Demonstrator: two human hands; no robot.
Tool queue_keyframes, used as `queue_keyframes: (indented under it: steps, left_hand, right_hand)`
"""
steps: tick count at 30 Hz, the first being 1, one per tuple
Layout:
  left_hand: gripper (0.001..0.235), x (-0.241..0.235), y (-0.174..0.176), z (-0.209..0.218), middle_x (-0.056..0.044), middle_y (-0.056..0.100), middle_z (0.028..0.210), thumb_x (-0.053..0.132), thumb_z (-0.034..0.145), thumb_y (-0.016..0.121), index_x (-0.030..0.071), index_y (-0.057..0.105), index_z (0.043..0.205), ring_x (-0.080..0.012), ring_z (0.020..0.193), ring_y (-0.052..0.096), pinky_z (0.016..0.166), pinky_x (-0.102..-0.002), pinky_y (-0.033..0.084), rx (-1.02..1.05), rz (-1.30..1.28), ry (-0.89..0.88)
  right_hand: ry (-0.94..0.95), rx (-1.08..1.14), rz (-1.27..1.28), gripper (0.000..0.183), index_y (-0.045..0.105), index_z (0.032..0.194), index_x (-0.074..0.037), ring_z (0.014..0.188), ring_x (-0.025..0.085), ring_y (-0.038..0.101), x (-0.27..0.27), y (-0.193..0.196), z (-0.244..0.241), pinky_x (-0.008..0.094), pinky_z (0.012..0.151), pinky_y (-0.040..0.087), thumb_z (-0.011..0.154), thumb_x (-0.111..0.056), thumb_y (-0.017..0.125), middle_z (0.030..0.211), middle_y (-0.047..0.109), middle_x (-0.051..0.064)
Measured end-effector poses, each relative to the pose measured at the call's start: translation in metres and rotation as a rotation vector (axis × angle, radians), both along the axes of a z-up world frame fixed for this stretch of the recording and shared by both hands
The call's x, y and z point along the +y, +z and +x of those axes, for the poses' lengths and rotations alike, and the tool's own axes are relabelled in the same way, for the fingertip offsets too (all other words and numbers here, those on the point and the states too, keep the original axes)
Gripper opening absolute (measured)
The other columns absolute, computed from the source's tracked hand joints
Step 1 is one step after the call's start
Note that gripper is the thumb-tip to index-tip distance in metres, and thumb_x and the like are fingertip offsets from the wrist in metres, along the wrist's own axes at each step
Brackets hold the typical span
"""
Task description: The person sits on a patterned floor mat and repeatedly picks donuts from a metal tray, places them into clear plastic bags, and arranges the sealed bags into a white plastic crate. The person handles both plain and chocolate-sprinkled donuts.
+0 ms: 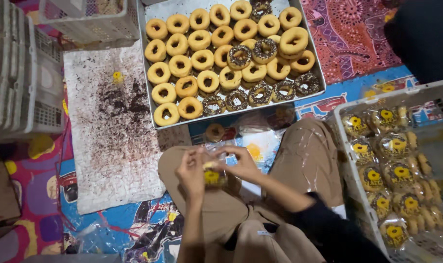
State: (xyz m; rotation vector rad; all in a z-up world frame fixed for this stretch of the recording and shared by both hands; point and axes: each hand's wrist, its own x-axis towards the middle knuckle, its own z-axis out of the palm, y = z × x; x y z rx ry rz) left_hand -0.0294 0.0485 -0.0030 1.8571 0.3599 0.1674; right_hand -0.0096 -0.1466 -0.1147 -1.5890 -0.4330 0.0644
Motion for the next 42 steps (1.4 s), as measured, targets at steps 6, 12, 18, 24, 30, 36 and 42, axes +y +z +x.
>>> queue_keyframes:
  steps: [6, 12, 18, 24, 30, 36, 42]
  left_hand:
    - [0.023, 0.038, -0.085, -0.055, -0.004, 0.065, 0.068, 0.013, 0.093, 0.077, 0.001, 0.063, 0.079, -0.0092, 0.064, 0.057, 0.059, -0.026, 0.047, -0.024, -0.009, 0.116]
    - [0.027, 0.055, -0.149, -0.028, -0.003, 0.056, 0.069, 0.015, 0.091, 0.080, 0.002, 0.060, 0.080, -0.0040, 0.066, 0.049, 0.054, -0.027, 0.042, 0.041, -0.039, 0.070]
    - [0.027, 0.016, -0.196, 0.106, -0.018, 0.068, 0.078, 0.015, 0.077, 0.084, -0.004, 0.066, 0.084, -0.0334, 0.072, 0.067, 0.069, -0.046, 0.053, -0.136, 0.465, 0.023]
    - [0.030, -0.039, -0.158, 0.092, -0.023, 0.069, 0.102, 0.025, 0.090, 0.079, 0.001, 0.073, 0.107, -0.0422, 0.098, 0.067, 0.084, -0.050, 0.053, -0.045, 0.566, -0.072]
    - [0.050, -0.103, -0.098, 0.075, -0.020, 0.067, 0.126, 0.029, 0.094, 0.073, -0.002, 0.062, 0.132, -0.0243, 0.114, 0.066, 0.092, -0.036, 0.054, 0.171, -0.415, -0.605]
    - [0.035, -0.117, -0.072, 0.061, -0.010, 0.077, 0.104, 0.028, 0.107, 0.054, -0.003, 0.069, 0.111, -0.0155, 0.090, 0.076, 0.082, -0.028, 0.062, 0.310, -0.858, -0.739]
    - [0.033, -0.114, -0.053, 0.036, 0.002, 0.065, 0.076, 0.025, 0.110, 0.056, -0.003, 0.070, 0.101, -0.0043, 0.062, 0.055, 0.052, -0.022, 0.045, 0.248, -0.799, -0.593]
  right_hand:
    - [-0.096, 0.556, -0.045, 0.019, 0.076, 0.094, -0.004, 0.079, 0.015, 0.069, 0.052, -0.063, -0.045, 0.035, 0.073, 0.056, 0.091, -0.023, 0.075, 0.085, 0.076, 0.007]
    - [0.233, 0.152, -1.428, 0.034, 0.081, 0.084, -0.014, 0.074, 0.029, 0.072, -0.062, -0.085, 0.057, 0.045, 0.067, 0.057, 0.091, -0.045, 0.067, 0.088, 0.076, 0.013]
    - [-0.257, -0.152, -1.538, 0.044, 0.069, 0.128, -0.020, 0.115, 0.034, 0.060, -0.146, -0.077, 0.156, 0.058, 0.094, 0.041, 0.092, -0.041, 0.053, 0.126, 0.068, 0.008]
    - [-0.271, -0.431, -1.408, 0.051, 0.065, 0.131, -0.018, 0.126, 0.034, 0.060, -0.143, -0.029, 0.126, 0.053, 0.106, 0.042, 0.081, -0.026, 0.059, 0.133, 0.066, 0.011]
    - [0.099, 0.525, -0.297, 0.042, 0.061, 0.126, -0.009, 0.083, 0.012, 0.070, -0.146, 0.075, 0.060, 0.028, 0.074, 0.058, 0.087, -0.006, 0.075, 0.089, 0.076, 0.007]
    - [-0.321, 0.125, -0.824, 0.050, 0.057, 0.131, -0.014, 0.093, 0.025, 0.063, -0.130, 0.159, 0.011, 0.041, 0.084, 0.047, 0.086, -0.018, 0.079, 0.105, 0.073, 0.007]
    - [-0.100, -1.089, -1.037, 0.029, 0.072, 0.117, -0.016, 0.121, 0.017, 0.064, -0.111, 0.120, -0.006, 0.045, 0.104, 0.042, 0.090, -0.023, 0.069, 0.130, 0.067, 0.003]
